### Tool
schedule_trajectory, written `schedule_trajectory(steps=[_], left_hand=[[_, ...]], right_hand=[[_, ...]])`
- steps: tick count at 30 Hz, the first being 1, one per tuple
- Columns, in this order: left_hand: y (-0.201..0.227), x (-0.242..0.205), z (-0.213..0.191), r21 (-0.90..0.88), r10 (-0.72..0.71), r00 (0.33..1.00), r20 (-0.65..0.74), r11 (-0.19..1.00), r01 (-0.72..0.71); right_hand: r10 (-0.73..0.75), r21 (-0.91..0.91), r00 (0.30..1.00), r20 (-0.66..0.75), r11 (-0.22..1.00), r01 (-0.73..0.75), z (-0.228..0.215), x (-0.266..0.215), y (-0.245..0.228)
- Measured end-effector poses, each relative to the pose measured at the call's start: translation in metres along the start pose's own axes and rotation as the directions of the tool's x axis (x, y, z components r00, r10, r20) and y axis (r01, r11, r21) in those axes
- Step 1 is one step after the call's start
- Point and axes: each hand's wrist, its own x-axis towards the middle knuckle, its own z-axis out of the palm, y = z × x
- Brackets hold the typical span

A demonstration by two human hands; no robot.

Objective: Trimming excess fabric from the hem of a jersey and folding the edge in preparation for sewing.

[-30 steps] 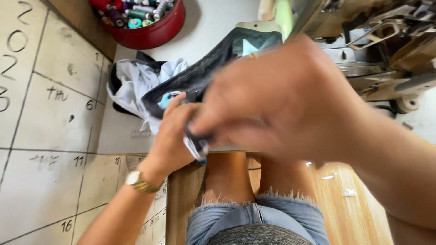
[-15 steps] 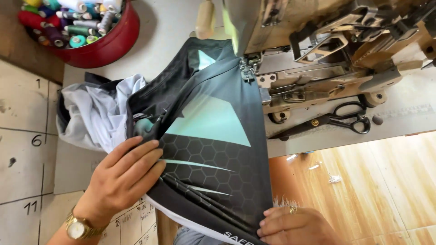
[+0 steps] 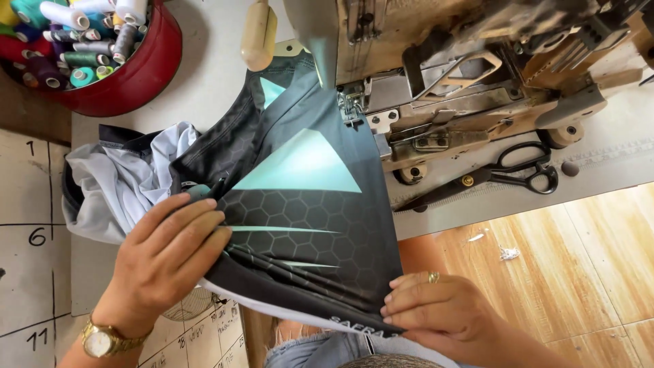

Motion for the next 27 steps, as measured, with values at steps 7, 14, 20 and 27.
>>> schedule_trajectory(steps=[7, 14, 20, 27], left_hand=[[-0.031, 0.011, 0.015, 0.003, -0.028, 0.998, -0.052, 1.000, 0.028], [-0.065, 0.012, 0.029, 0.048, -0.066, 0.996, -0.059, 0.996, 0.069], [-0.085, 0.018, 0.031, 0.050, -0.104, 0.991, -0.080, 0.993, 0.108], [-0.088, -0.007, 0.025, -0.008, -0.203, 0.979, 0.024, 0.979, 0.203]], right_hand=[[-0.063, -0.068, 0.998, -0.029, 0.996, 0.061, -0.013, 0.028, 0.024], [-0.123, -0.096, 0.991, -0.046, 0.988, 0.118, -0.027, 0.060, 0.040], [-0.154, -0.120, 0.984, -0.093, 0.982, 0.142, -0.036, 0.091, 0.044], [-0.127, -0.125, 0.985, -0.115, 0.986, 0.113, -0.045, 0.110, 0.052]])
